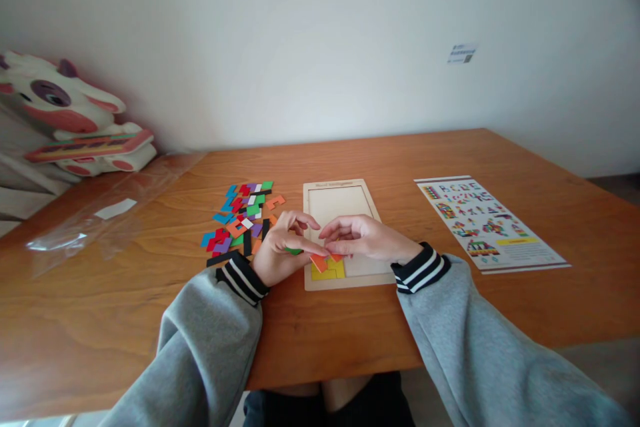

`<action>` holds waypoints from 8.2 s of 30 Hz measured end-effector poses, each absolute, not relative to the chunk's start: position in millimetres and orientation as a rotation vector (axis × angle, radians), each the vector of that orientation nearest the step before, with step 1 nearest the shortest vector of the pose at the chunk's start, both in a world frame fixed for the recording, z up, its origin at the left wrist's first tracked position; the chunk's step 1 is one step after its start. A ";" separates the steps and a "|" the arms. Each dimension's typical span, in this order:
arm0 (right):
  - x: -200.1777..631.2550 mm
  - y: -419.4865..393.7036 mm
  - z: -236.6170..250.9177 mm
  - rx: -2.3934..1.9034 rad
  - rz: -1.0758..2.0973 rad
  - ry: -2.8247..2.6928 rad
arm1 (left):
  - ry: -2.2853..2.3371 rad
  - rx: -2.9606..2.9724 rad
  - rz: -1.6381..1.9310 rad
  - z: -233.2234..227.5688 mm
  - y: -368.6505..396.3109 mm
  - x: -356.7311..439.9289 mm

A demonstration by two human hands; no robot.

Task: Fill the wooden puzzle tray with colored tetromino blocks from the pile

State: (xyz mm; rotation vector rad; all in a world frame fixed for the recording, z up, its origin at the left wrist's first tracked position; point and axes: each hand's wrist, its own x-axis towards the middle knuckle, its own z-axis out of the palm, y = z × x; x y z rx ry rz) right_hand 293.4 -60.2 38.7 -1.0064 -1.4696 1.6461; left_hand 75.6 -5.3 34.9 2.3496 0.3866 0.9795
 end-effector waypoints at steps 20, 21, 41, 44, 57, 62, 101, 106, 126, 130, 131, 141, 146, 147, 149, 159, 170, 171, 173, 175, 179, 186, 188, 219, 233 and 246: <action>339.5 -59.2 36.3 -1.436 1.599 -1.338 | 0.421 2.808 0.512 21.2 -11.1 81.0; 341.4 -59.3 36.3 -1.442 1.617 -1.373 | 0.424 2.807 0.514 21.1 -11.1 80.9; 328.3 -56.1 24.6 -1.415 1.373 -1.681 | 0.431 2.795 0.535 20.9 -10.5 80.7; 325.7 -56.6 27.9 -1.427 1.338 -1.675 | 0.431 2.782 0.544 21.5 -11.6 80.8; 321.7 -55.4 30.4 -1.494 1.261 -1.662 | 1.255 2.812 0.747 18.4 14.6 62.0; 320.9 -54.4 30.4 -1.491 1.255 -1.624 | 1.571 2.776 0.571 22.5 26.2 40.8; 325.2 -52.1 27.5 -1.529 1.126 -1.591 | 1.319 2.160 0.568 24.5 36.8 32.9; 324.2 -52.2 27.5 -1.531 1.139 -1.583 | 1.265 2.266 0.605 29.5 32.3 38.0; 312.6 -53.7 33.1 -1.444 0.946 -1.693 | 0.946 1.729 1.046 32.1 15.6 59.6; 302.5 -57.4 36.6 -1.399 1.008 -1.684 | 0.817 1.638 0.973 29.9 2.2 71.3; 299.6 -58.5 37.2 -1.386 1.020 -1.684 | 0.792 1.651 0.957 28.9 -2.1 74.6; 296.5 -60.9 41.8 -1.241 1.128 -1.566 | 0.777 1.911 0.919 27.0 -22.7 89.8; 309.7 -58.8 51.5 -1.225 1.072 -1.434 | 0.783 2.272 0.886 27.2 -23.0 87.1; 311.9 -58.1 51.2 -1.243 1.041 -1.430 | 0.781 2.344 0.879 27.0 -22.8 86.6; 314.9 -56.4 48.4 -1.289 0.987 -1.443 | 0.768 2.445 0.861 26.1 -21.9 86.0; 317.8 -53.4 42.9 -1.418 0.901 -1.518 | 0.646 2.579 0.747 21.3 -18.6 84.7; 321.9 -54.9 45.1 -1.434 0.923 -1.475 | 0.644 2.578 0.774 19.2 -18.5 85.2; 322.9 -54.7 45.3 -1.427 0.929 -1.462 | 0.649 2.578 0.778 18.8 -18.5 84.8; 325.1 -54.1 45.2 -1.410 0.933 -1.427 | 0.651 2.577 0.782 18.3 -18.5 84.1; 327.7 -53.5 44.7 -1.401 0.926 -1.392 | 0.649 2.577 0.783 18.7 -18.5 83.5; 333.6 -53.8 45.4 -1.433 0.931 -1.371 | 0.644 2.579 0.782 20.8 -18.8 82.3; 341.2 -58.7 52.0 -1.409 1.072 -1.360 | 0.641 2.579 0.776 21.0 -19.0 81.1; 342.5 -59.9 51.2 -1.422 1.175 -1.328 | 0.637 2.580 0.779 20.7 -19.0 81.1; 329.1 -68.1 43.1 -1.580 1.671 -1.641 | 0.437 2.672 0.629 33.1 -26.1 84.5; 327.1 -65.2 30.4 -1.625 1.521 -1.650 | 0.289 2.745 0.450 32.4 -27.5 86.3; 325.9 -67.0 32.2 -1.634 1.406 -1.688 | 0.289 2.762 0.517 30.6 -27.6 86.5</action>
